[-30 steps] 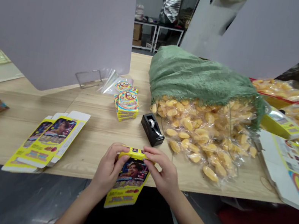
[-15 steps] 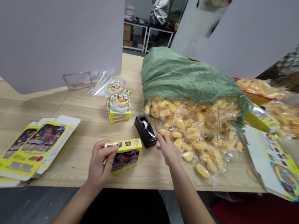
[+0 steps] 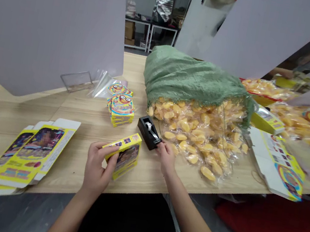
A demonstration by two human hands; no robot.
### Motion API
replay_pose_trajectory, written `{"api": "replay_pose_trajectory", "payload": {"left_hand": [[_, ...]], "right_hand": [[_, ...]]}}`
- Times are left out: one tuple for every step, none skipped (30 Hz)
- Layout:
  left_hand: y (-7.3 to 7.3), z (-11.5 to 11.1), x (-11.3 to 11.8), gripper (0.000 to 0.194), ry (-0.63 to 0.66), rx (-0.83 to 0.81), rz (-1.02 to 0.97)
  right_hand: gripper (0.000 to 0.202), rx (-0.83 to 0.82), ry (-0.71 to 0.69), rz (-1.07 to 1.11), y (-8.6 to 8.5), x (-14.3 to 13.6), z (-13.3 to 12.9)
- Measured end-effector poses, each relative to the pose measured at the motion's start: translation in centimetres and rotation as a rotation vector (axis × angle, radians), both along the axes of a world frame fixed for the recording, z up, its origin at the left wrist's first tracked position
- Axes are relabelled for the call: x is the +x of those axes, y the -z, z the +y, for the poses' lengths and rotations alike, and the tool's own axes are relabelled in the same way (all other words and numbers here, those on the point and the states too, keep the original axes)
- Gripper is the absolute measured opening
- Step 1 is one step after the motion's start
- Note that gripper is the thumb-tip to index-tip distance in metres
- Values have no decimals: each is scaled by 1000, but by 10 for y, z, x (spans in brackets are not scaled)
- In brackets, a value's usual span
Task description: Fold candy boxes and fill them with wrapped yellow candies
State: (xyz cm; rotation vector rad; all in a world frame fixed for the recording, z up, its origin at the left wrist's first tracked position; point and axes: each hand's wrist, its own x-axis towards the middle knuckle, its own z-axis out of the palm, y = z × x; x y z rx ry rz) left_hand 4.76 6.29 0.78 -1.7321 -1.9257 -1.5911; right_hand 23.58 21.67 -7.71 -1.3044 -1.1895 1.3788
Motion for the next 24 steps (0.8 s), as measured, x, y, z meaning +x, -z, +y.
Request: {"api": "replay_pose_trajectory", "payload": {"left_hand": [[-1,0,-1,17,-5,-12,4],[-3,0,-2,16,-7,-24,10],[-5,-1,-3,15,-5,-37,15],[-7,-2,-4,15,2,-50,25],[-9,-2,-3,15,8,-63,37],[-11,-3,-3,15,11,-70,52],[-14,-3,-1,15,8,-72,70],[-15,-3,1,16,3,-66,88],[-17,-3,4,17,-4,-58,106],[-18,-3,6,18,-6,-52,119],[-18,-2,9,18,-5,-46,122],[-18,-2,11,19,1,-38,118],[-18,-2,13,20,8,-30,108],[-17,-3,15,22,17,-18,99],[-17,-3,16,23,26,-5,96],[-16,-4,17,25,33,8,104],[-16,-5,17,27,35,14,123],[-15,-6,17,29,32,7,154],[-15,-7,16,32,24,-12,189],[-16,-7,16,34,14,-43,225],[-16,-8,15,36,10,-77,256],[-17,-8,15,38,13,-111,278],[-18,-8,14,39,21,-136,290],[-19,-8,14,40,27,-153,289]], "right_hand": [[36,20,21,-6,1,0,-5],[36,36,41,-12,-1,1,-10],[36,51,52,-14,-6,1,-16],[35,69,42,-11,-15,1,-23],[34,91,10,-3,-26,1,-32],[33,113,-39,13,-40,-1,-40],[33,135,-112,36,-54,-3,-49],[34,148,-184,66,-69,-7,-58],[39,149,-253,109,-83,-12,-66],[48,138,-311,153,-95,-19,-73],[58,121,-348,197,-104,-25,-79],[67,107,-369,233,-111,-32,-84],[72,95,-377,253,-115,-39,-88],[74,86,-376,260,-118,-44,-90],[73,82,-370,257,-118,-48,-92],[72,80,-367,251,-118,-51,-93],[71,78,-362,244,-118,-53,-93],[70,75,-361,237,-118,-54,-94],[69,74,-360,230,-118,-54,-94],[69,77,-360,223,-118,-54,-94],[69,80,-362,215,-117,-54,-94],[70,84,-368,205,-117,-55,-94],[70,89,-371,197,-115,-55,-94],[71,93,-373,186,-113,-55,-93]]}}
